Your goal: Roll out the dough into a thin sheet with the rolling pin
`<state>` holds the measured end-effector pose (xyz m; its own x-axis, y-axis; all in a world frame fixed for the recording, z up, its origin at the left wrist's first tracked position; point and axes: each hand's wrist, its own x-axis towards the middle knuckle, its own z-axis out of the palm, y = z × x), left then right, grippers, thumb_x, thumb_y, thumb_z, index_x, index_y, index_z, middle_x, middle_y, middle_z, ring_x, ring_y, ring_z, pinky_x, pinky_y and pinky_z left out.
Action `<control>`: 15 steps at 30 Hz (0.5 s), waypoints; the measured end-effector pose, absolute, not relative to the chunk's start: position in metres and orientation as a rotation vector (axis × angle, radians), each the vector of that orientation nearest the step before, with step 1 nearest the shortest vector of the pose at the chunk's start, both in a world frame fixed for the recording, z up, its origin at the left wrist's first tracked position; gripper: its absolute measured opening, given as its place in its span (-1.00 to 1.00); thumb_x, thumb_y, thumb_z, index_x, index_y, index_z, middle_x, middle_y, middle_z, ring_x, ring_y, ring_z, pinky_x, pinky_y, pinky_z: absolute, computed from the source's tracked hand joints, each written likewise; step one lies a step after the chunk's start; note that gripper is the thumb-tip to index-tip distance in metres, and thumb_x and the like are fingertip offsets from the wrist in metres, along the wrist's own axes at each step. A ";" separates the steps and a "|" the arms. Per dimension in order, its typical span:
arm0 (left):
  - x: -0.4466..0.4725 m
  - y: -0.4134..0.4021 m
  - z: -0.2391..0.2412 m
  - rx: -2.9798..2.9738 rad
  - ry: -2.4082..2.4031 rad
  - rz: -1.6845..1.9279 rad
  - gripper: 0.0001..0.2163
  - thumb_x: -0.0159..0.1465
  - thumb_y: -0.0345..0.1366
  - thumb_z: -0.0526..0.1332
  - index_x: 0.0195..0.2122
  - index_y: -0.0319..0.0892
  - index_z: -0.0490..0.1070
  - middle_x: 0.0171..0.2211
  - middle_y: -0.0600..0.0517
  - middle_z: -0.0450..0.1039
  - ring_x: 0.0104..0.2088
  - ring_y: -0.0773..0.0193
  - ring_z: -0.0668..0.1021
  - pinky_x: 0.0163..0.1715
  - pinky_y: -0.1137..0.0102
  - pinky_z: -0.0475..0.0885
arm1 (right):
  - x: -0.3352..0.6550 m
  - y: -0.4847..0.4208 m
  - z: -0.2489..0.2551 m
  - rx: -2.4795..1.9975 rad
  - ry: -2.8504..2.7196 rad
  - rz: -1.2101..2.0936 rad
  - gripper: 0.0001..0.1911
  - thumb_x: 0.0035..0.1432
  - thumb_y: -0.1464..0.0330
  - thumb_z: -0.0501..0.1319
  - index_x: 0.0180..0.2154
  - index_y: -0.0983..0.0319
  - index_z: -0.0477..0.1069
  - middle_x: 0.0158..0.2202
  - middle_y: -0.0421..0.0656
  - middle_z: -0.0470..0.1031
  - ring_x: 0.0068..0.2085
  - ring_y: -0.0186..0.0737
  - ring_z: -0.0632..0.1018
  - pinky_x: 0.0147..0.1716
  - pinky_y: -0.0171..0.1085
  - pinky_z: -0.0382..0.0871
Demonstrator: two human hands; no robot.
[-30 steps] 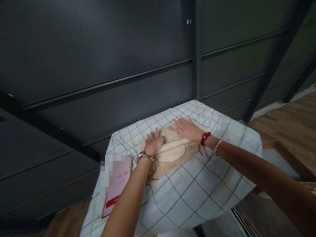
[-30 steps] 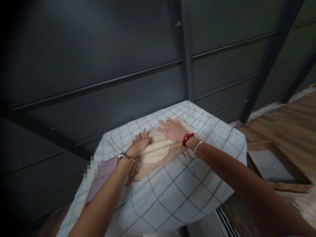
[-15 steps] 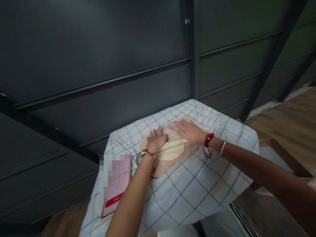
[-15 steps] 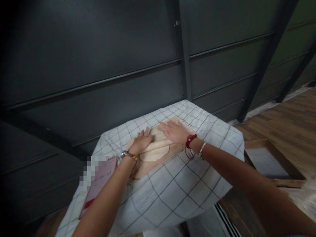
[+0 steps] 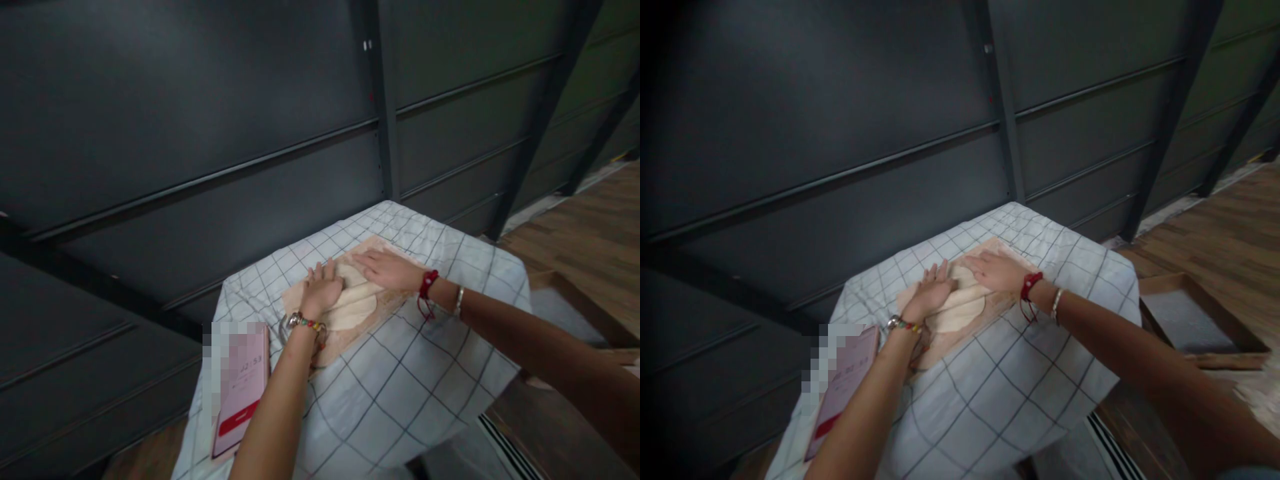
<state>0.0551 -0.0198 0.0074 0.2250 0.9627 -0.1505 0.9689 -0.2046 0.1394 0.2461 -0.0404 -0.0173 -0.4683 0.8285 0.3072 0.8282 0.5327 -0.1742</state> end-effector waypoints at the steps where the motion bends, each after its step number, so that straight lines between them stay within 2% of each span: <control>1: 0.055 -0.021 0.007 2.251 1.845 -0.063 -0.39 0.33 -0.13 -0.15 0.39 -0.17 -0.20 0.38 -0.11 -0.23 0.34 -0.04 -0.10 0.27 0.04 -0.05 | 0.247 -0.029 -0.016 -1.360 -2.466 0.040 -0.49 0.31 0.36 -0.10 0.25 0.29 0.19 0.24 -0.05 0.26 0.21 -0.09 0.31 0.18 -0.08 0.16; 4: 0.054 -0.031 0.006 2.291 1.869 -0.026 -0.37 0.33 -0.11 -0.15 0.39 -0.19 -0.22 0.38 -0.12 -0.27 0.35 -0.04 -0.13 0.28 0.02 -0.09 | 0.246 -0.019 -0.015 -1.282 -2.531 0.025 -0.52 0.30 0.41 -0.10 0.20 0.25 0.26 0.22 -0.10 0.30 0.18 -0.15 0.34 0.18 -0.12 0.16; 8: 0.055 -0.034 0.006 2.389 1.901 0.076 -0.37 0.32 -0.16 -0.10 0.39 -0.18 -0.21 0.38 -0.14 -0.26 0.35 -0.03 -0.13 0.28 0.02 -0.10 | 0.241 -0.060 -0.025 -1.383 -2.297 -0.224 -0.52 0.28 0.40 -0.07 0.20 0.29 0.25 0.16 0.01 0.36 0.19 -0.02 0.32 0.22 0.11 -0.02; 10: 0.057 -0.031 0.006 2.458 1.878 0.104 -0.37 0.31 -0.18 -0.07 0.39 -0.15 -0.19 0.38 -0.11 -0.28 0.35 -0.01 -0.14 0.29 0.04 -0.13 | 0.239 -0.079 -0.028 -1.441 -2.218 -0.269 -0.52 0.26 0.40 -0.05 0.20 0.31 0.24 0.12 0.06 0.38 0.20 0.00 0.31 0.22 0.15 -0.06; 15: 0.057 -0.032 0.007 2.398 1.813 -0.009 -0.39 0.34 -0.12 -0.13 0.39 -0.12 -0.20 0.39 -0.07 -0.29 0.35 0.00 -0.14 0.28 0.04 -0.11 | 0.242 -0.057 -0.019 -1.384 -2.382 -0.177 -0.53 0.27 0.43 -0.04 0.20 0.25 0.22 0.16 -0.03 0.36 0.20 -0.05 0.30 0.17 0.06 0.09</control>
<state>0.0567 -0.0321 0.0071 0.2761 0.9573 -0.0862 0.9581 -0.2670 0.1037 0.2417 -0.0568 -0.0190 -0.4436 0.8104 0.3827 0.8581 0.5073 -0.0795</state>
